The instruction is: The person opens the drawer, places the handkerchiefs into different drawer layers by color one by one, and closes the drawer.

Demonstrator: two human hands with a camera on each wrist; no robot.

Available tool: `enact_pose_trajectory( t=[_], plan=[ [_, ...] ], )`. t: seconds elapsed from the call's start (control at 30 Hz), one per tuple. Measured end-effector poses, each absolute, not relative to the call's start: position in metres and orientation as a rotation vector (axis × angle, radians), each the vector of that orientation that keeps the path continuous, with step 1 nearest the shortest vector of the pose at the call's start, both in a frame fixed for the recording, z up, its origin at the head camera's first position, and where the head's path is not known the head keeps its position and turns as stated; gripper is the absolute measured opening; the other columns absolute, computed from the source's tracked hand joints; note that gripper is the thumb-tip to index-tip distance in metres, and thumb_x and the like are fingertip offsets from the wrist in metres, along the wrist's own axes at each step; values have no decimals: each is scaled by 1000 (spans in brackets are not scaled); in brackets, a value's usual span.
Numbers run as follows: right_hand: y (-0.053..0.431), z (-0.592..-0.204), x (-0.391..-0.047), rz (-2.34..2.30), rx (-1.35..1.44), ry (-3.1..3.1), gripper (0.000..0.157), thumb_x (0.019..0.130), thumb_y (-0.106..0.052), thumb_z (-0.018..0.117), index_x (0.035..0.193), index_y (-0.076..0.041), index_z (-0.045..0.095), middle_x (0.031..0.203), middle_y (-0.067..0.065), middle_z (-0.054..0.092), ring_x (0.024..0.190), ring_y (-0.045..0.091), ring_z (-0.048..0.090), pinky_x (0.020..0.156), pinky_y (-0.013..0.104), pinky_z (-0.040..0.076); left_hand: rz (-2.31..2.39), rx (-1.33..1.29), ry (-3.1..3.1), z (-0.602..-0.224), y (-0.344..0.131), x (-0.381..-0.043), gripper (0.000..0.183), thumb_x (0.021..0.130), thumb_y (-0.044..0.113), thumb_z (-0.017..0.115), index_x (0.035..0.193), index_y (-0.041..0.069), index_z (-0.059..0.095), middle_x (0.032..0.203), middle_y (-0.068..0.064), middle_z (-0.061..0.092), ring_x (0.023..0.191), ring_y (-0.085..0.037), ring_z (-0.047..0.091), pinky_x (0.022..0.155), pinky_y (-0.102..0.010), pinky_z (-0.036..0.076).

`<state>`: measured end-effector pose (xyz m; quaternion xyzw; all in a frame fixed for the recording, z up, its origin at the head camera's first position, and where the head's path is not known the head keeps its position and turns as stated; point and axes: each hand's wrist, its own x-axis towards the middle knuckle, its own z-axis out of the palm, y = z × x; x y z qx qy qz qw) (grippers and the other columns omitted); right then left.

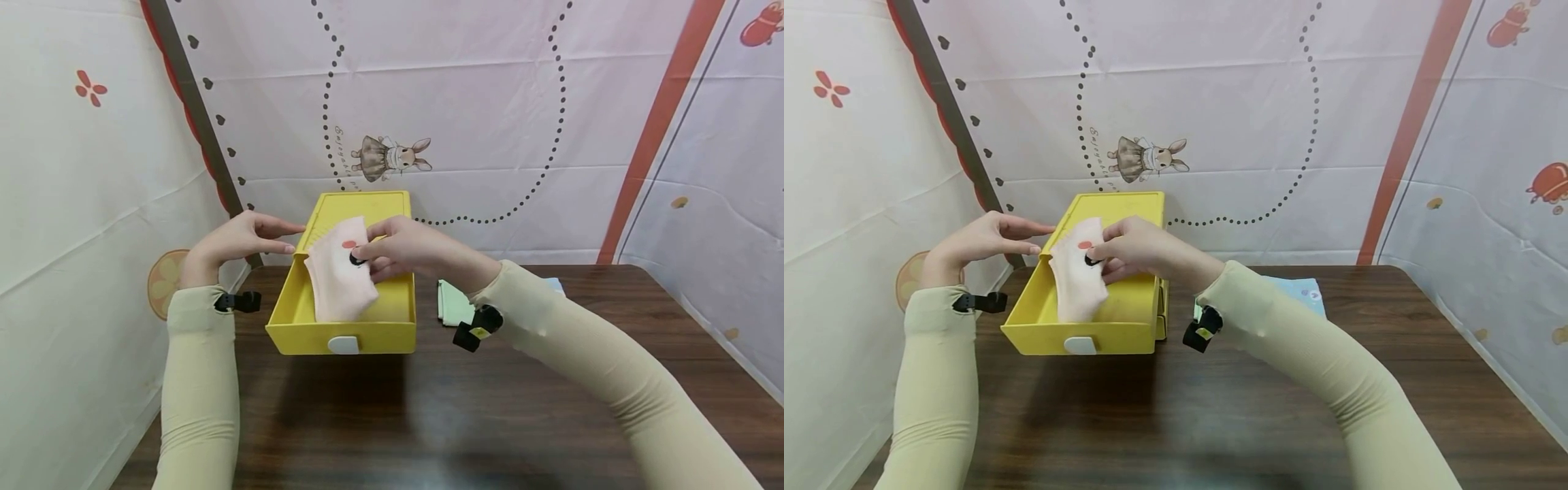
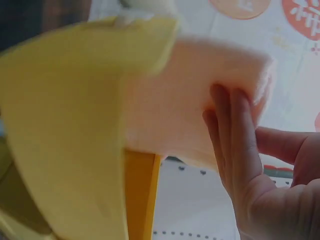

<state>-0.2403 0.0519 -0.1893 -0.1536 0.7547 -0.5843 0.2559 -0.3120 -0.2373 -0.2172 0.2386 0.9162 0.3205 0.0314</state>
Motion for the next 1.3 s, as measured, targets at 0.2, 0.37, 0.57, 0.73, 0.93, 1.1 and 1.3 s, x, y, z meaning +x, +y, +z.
enact_pose_trajectory(
  t=[0.2, 0.37, 0.57, 0.73, 0.93, 1.1, 1.3],
  plan=[
    [50, -186, -237, -1652, -440, 1957, 20, 89, -6, 50, 106, 5, 51, 93, 12, 58, 78, 17, 63, 77, 32, 50, 998, 746, 2834, -227, -245, -326, 50, 72, 38, 71, 118, 23, 59, 115, 3, 60, 104, -16, 54, 84, -40, 46],
    [52, -187, -238, -1702, -439, 1865, 24, 90, -1, 46, 112, 6, 46, 94, 12, 57, 77, 16, 62, 76, 31, 51, 1012, 757, 2830, -236, -253, -338, 51, 69, 42, 72, 116, 27, 60, 114, 6, 60, 104, -12, 54, 84, -40, 46],
    [55, -190, -239, -1731, -429, 1740, 30, 91, 1, 42, 121, 5, 40, 102, 15, 56, 80, 18, 62, 77, 31, 50, 1011, 754, 2837, -238, -254, -339, 51, 68, 44, 72, 114, 29, 60, 113, 8, 60, 102, -11, 54, 83, -41, 46],
    [56, -191, -238, -1762, -398, 1674, 31, 91, 1, 42, 121, 5, 40, 104, 14, 56, 83, 19, 62, 82, 32, 48, 1012, 756, 2827, -238, -254, -339, 51, 68, 43, 72, 115, 28, 60, 114, 6, 60, 103, -12, 55, 84, -42, 46],
    [56, -192, -237, -1785, -361, 1649, 31, 91, 1, 42, 121, 7, 41, 103, 15, 56, 84, 19, 62, 84, 31, 47, 1016, 752, 2828, -238, -254, -339, 50, 70, 41, 72, 116, 28, 60, 115, 5, 60, 102, -13, 55, 84, -42, 46],
    [64, -199, -240, -1731, -301, 1785, 22, 89, -2, 48, 109, 8, 49, 97, 15, 59, 77, 18, 64, 79, 30, 49, 1001, 759, 2839, -238, -254, -341, 49, 69, 43, 71, 115, 31, 59, 114, 7, 60, 101, -11, 55, 83, -40, 46],
    [78, -208, -245, -1636, -267, 1936, 21, 85, -2, 54, 103, 9, 53, 87, 13, 61, 68, 17, 65, 74, 30, 51, 990, 779, 2843, -239, -255, -340, 49, 69, 44, 71, 115, 31, 60, 114, 8, 59, 101, -11, 55, 82, -40, 47]
  ],
)
